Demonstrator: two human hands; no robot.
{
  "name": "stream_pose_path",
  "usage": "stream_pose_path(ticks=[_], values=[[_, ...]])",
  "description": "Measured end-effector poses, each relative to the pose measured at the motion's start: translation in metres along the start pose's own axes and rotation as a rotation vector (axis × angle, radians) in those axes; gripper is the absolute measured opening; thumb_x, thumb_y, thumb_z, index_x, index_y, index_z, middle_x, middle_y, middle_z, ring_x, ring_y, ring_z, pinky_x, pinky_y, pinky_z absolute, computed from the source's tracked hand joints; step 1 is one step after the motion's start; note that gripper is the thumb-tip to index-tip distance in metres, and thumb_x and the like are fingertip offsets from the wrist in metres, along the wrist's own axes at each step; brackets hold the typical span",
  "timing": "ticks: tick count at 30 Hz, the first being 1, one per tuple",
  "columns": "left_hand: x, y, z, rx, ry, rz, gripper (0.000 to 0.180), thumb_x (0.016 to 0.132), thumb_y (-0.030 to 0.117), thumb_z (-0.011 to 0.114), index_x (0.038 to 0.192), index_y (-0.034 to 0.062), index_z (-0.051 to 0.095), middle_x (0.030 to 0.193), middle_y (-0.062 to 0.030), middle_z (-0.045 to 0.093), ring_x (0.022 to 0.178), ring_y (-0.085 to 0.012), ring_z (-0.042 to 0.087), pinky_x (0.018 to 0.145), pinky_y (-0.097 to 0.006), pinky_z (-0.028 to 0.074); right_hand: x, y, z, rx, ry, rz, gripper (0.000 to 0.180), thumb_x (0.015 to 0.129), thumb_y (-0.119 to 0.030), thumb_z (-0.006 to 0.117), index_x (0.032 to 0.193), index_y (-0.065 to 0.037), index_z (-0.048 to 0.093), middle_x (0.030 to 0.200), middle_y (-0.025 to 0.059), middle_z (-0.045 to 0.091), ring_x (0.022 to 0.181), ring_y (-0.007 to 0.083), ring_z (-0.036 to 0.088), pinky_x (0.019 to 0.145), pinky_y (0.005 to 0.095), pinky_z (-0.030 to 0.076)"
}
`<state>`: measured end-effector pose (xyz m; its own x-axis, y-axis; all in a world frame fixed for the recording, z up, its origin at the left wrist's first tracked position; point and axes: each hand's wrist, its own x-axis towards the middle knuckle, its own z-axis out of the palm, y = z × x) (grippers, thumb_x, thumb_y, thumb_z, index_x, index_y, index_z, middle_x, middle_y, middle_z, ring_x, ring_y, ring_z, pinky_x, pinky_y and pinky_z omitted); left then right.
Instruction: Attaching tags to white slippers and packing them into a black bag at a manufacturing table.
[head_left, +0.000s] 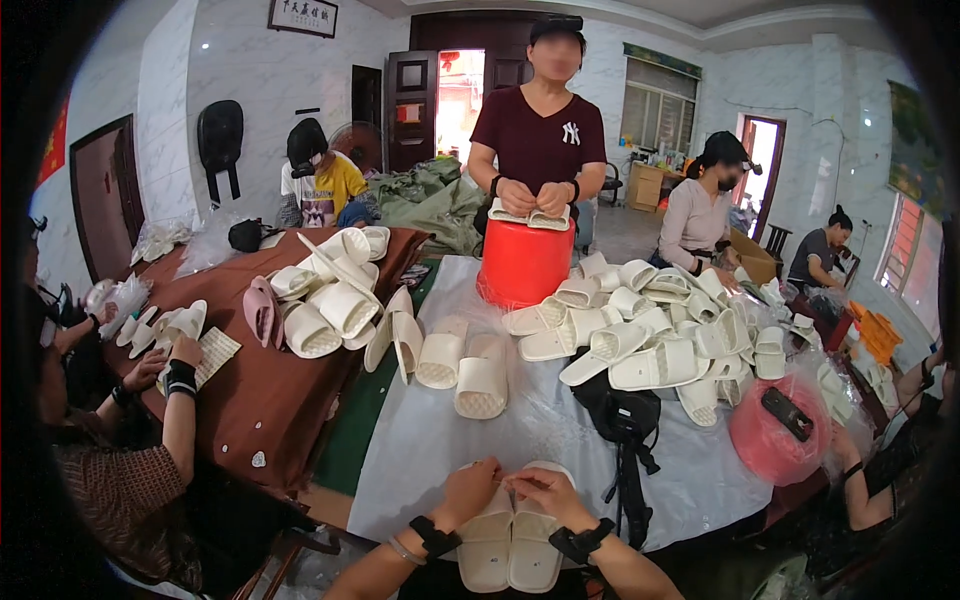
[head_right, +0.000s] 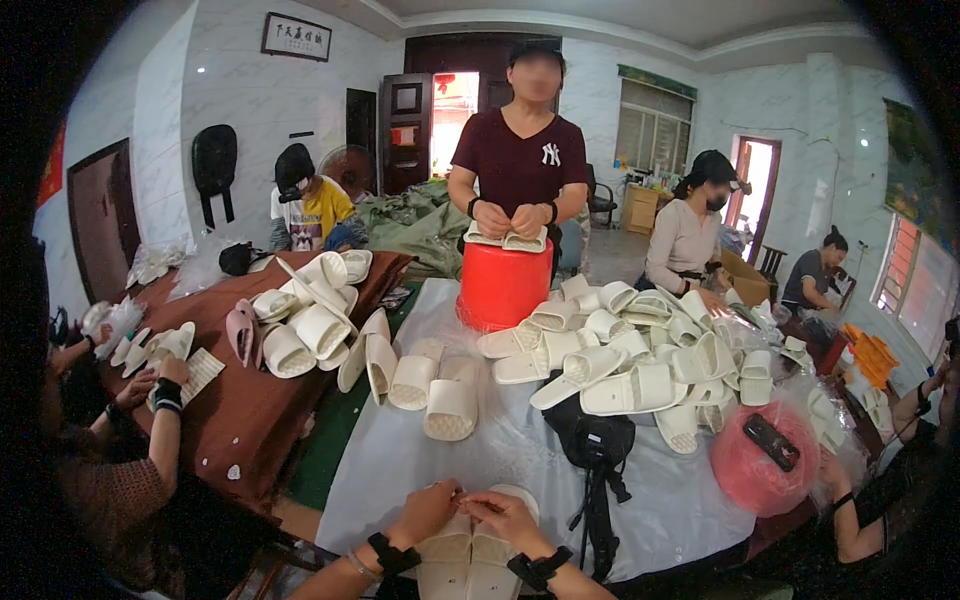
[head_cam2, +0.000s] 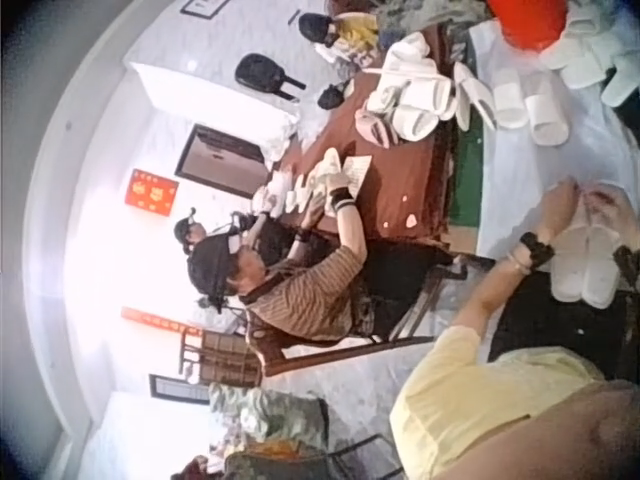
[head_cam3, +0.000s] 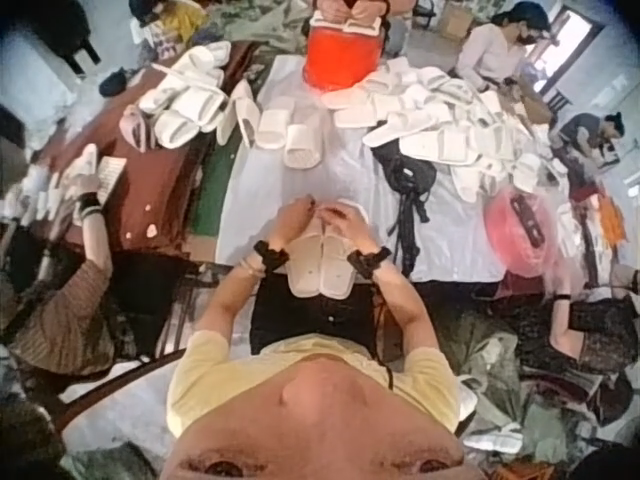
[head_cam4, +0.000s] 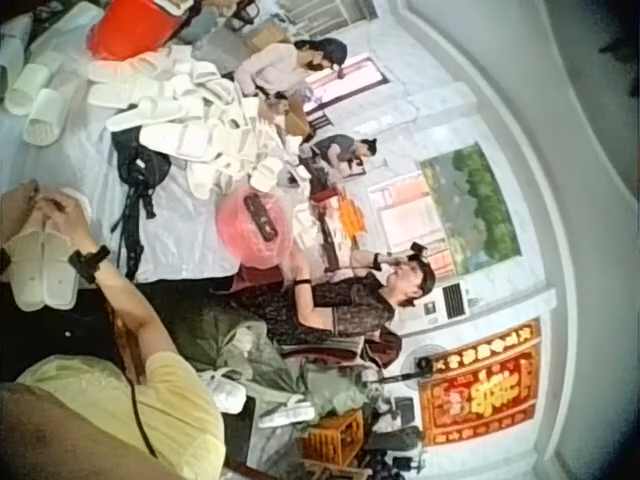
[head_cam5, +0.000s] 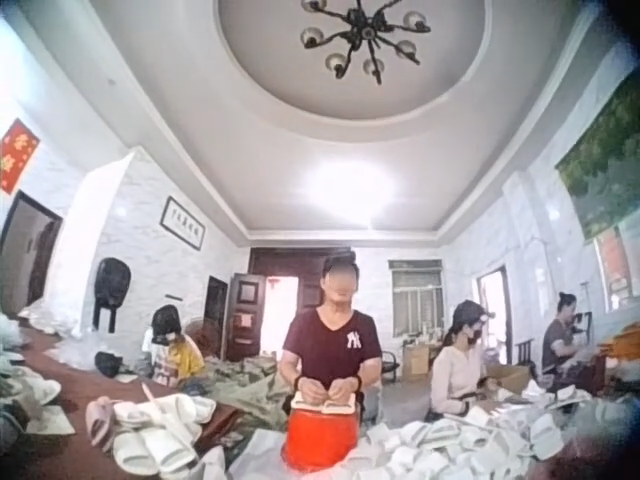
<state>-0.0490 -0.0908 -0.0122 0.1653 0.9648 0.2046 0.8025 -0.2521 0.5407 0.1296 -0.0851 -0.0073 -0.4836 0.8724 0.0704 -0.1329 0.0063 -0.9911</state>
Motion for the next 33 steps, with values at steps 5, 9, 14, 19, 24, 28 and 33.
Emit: stream_pose_path(ticks=[5, 9, 14, 19, 24, 28, 33], values=[[0.002, 0.011, -0.003, 0.064, -0.02, -0.05, 0.021, 0.086, 0.027, 0.052, 0.098, 0.0091, 0.056, 0.08, -0.0103, 0.063, 0.077, -0.0299, 0.061, 0.063, -0.04, 0.047, -0.009, -0.011, -0.003, -0.016, -0.047, 0.02, 0.017, 0.087, -0.011, 0.058, 0.098, 0.002, 0.062, 0.09, 0.0057, 0.064, 0.075, 0.0094, 0.057, 0.068, 0.0223, 0.047], [-0.003, 0.024, -0.015, 0.003, -0.004, -0.076, 0.023, 0.085, 0.024, 0.055, 0.103, 0.0096, 0.056, 0.081, -0.0099, 0.063, 0.077, -0.0289, 0.061, 0.063, -0.039, 0.047, -0.006, -0.006, 0.003, -0.062, 0.149, -0.003, 0.018, 0.088, -0.012, 0.056, 0.099, 0.001, 0.062, 0.088, 0.0053, 0.064, 0.071, 0.0091, 0.056, 0.066, 0.0223, 0.047], [-0.009, 0.006, 0.004, -0.255, 0.094, 0.322, 0.027, 0.084, 0.018, 0.057, 0.11, 0.0117, 0.055, 0.083, -0.0076, 0.062, 0.075, -0.0281, 0.06, 0.063, -0.037, 0.048, -0.005, -0.003, 0.004, 0.084, 0.285, -0.001, 0.02, 0.089, -0.016, 0.056, 0.098, 0.001, 0.062, 0.086, 0.0043, 0.063, 0.067, 0.0085, 0.055, 0.064, 0.0213, 0.046], [-0.013, 0.018, -0.013, -0.159, 0.022, 0.234, 0.017, 0.084, 0.012, 0.055, 0.1, 0.0084, 0.059, 0.083, -0.0092, 0.06, 0.079, -0.0299, 0.058, 0.067, -0.038, 0.047, -0.008, -0.007, 0.003, 0.069, 0.328, -0.034, 0.02, 0.089, -0.016, 0.056, 0.099, 0.001, 0.061, 0.081, 0.0027, 0.061, 0.065, 0.0074, 0.053, 0.062, 0.0197, 0.043], [-0.023, 0.014, -0.001, 0.126, 0.209, 0.428, 0.02, 0.078, 0.01, 0.056, 0.098, 0.0097, 0.059, 0.084, -0.0093, 0.059, 0.077, -0.0276, 0.058, 0.066, -0.038, 0.048, -0.006, -0.002, 0.002, 0.036, 0.409, -0.083, 0.021, 0.091, -0.017, 0.053, 0.099, 0.001, 0.061, 0.074, -0.0001, 0.057, 0.063, 0.0059, 0.049, 0.059, 0.019, 0.04], [-0.017, 0.014, -0.002, -0.006, 0.182, 0.32, 0.018, 0.08, 0.01, 0.055, 0.097, 0.0068, 0.06, 0.085, -0.0106, 0.06, 0.077, -0.0276, 0.058, 0.067, -0.037, 0.047, -0.005, -0.005, 0.003, -0.023, 0.332, -0.024, 0.022, 0.091, -0.017, 0.053, 0.099, 0.001, 0.061, 0.068, -0.0013, 0.052, 0.057, 0.0042, 0.044, 0.052, 0.0184, 0.037], [-0.017, 0.019, -0.013, -0.449, 0.091, 0.051, 0.016, 0.083, 0.011, 0.057, 0.097, 0.0056, 0.062, 0.084, -0.0113, 0.061, 0.07, -0.0256, 0.058, 0.063, -0.033, 0.045, -0.011, -0.017, 0.008, -0.045, 0.291, 0.036, 0.02, 0.091, -0.017, 0.052, 0.1, 0.001, 0.059, 0.065, -0.0015, 0.051, 0.053, 0.0037, 0.042, 0.048, 0.0179, 0.034]])
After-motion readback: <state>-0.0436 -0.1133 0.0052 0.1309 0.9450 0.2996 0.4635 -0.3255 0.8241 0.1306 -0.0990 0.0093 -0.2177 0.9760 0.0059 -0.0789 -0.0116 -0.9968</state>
